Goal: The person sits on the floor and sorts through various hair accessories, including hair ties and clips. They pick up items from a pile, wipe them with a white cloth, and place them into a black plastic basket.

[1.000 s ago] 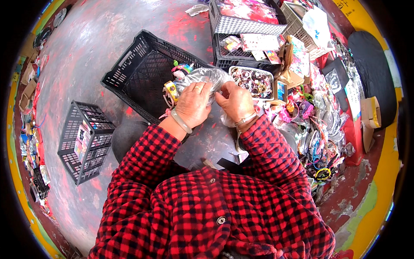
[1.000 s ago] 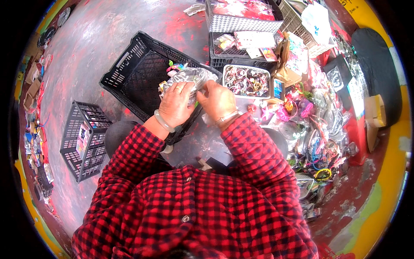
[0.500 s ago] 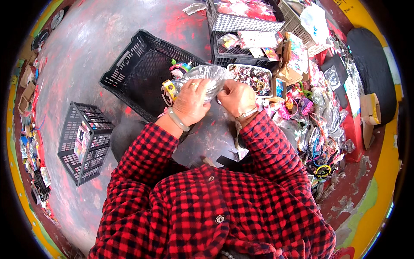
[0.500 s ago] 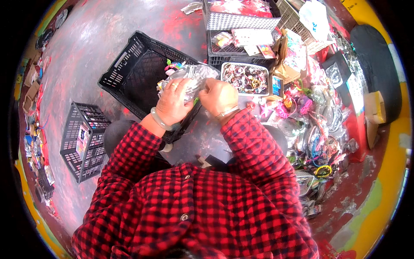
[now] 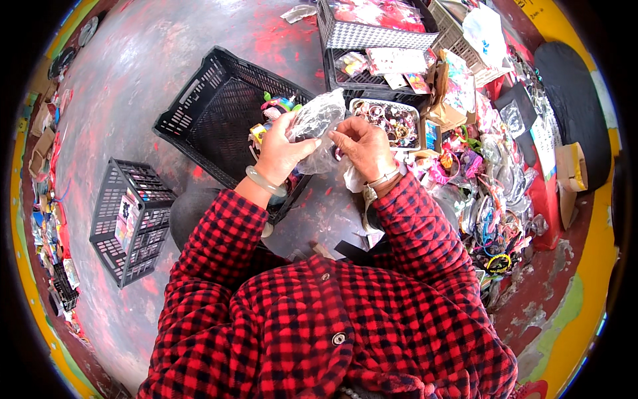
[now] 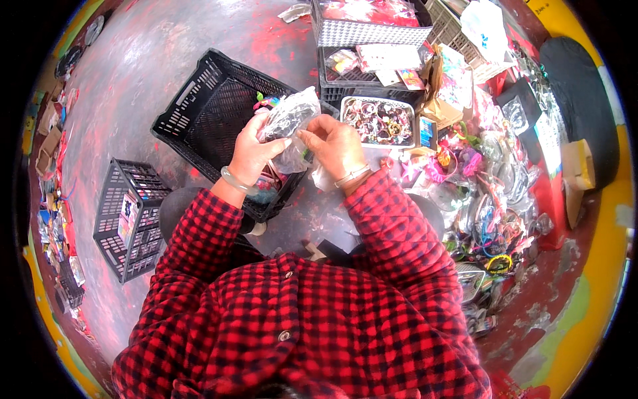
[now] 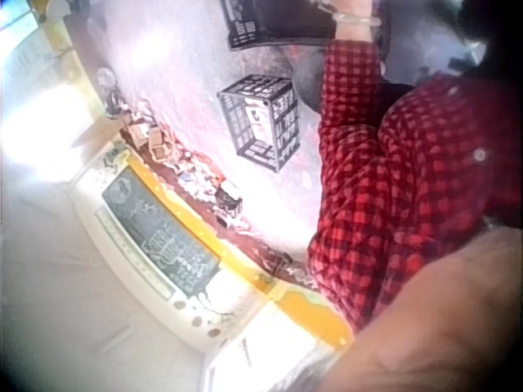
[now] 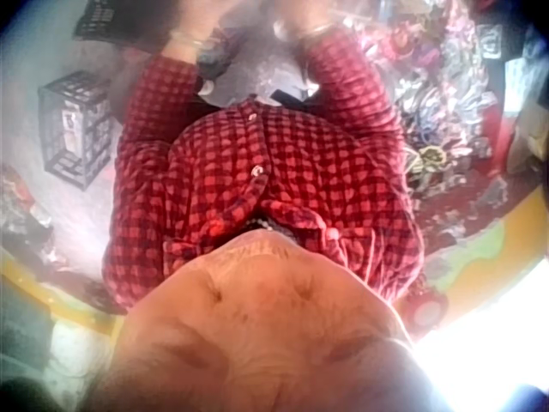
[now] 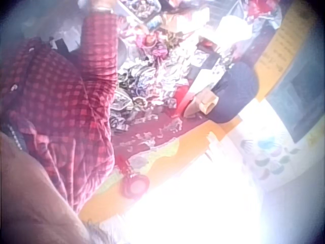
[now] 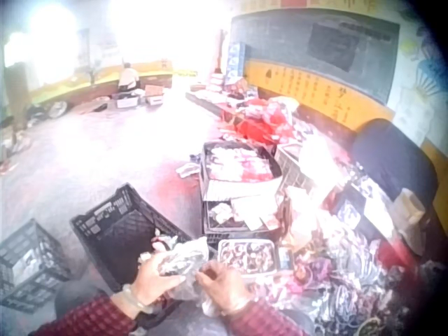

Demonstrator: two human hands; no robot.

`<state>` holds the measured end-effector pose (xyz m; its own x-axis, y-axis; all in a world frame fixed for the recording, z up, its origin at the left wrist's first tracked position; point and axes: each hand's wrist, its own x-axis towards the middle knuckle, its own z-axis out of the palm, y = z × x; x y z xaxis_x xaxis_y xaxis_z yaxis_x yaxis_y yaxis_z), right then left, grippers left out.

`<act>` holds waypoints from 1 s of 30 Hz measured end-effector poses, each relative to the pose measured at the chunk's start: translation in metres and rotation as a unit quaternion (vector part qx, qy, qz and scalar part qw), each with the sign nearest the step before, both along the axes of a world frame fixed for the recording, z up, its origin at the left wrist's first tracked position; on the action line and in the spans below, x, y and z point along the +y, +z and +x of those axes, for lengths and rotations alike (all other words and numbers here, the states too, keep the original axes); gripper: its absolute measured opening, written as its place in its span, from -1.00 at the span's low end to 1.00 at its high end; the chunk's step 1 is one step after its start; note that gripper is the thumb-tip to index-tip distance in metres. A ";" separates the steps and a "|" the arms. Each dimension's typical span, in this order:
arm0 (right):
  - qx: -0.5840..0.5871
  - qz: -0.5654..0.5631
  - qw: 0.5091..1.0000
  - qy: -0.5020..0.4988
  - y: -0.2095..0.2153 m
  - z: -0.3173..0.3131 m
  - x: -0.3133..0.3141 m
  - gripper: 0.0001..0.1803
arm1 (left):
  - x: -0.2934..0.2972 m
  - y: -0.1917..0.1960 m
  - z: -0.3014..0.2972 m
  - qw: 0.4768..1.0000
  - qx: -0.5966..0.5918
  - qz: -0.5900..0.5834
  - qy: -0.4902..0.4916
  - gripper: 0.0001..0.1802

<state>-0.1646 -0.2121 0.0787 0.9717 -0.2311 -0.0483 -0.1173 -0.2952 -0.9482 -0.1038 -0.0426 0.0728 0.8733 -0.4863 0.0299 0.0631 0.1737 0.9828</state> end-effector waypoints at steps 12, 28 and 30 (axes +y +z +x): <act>-0.022 -0.194 0.978 0.071 0.007 -0.005 0.008 -0.74 | -0.002 -0.013 0.006 0.976 0.196 -0.099 0.009 -0.49; -0.009 -0.321 0.940 0.115 0.011 -0.007 0.005 -0.77 | -0.003 -0.003 0.001 0.993 0.066 0.039 -0.085 -0.31; -0.025 -0.317 0.941 0.113 0.009 -0.007 0.004 -0.78 | -0.001 -0.008 0.004 0.991 -0.032 0.091 -0.090 -0.27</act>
<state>-0.1717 -0.2077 0.0881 0.9969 0.0158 0.0774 0.0576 -0.8162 -0.5749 -0.0996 -0.0436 0.0652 0.7705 -0.6372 -0.0200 0.0137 -0.0148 0.9998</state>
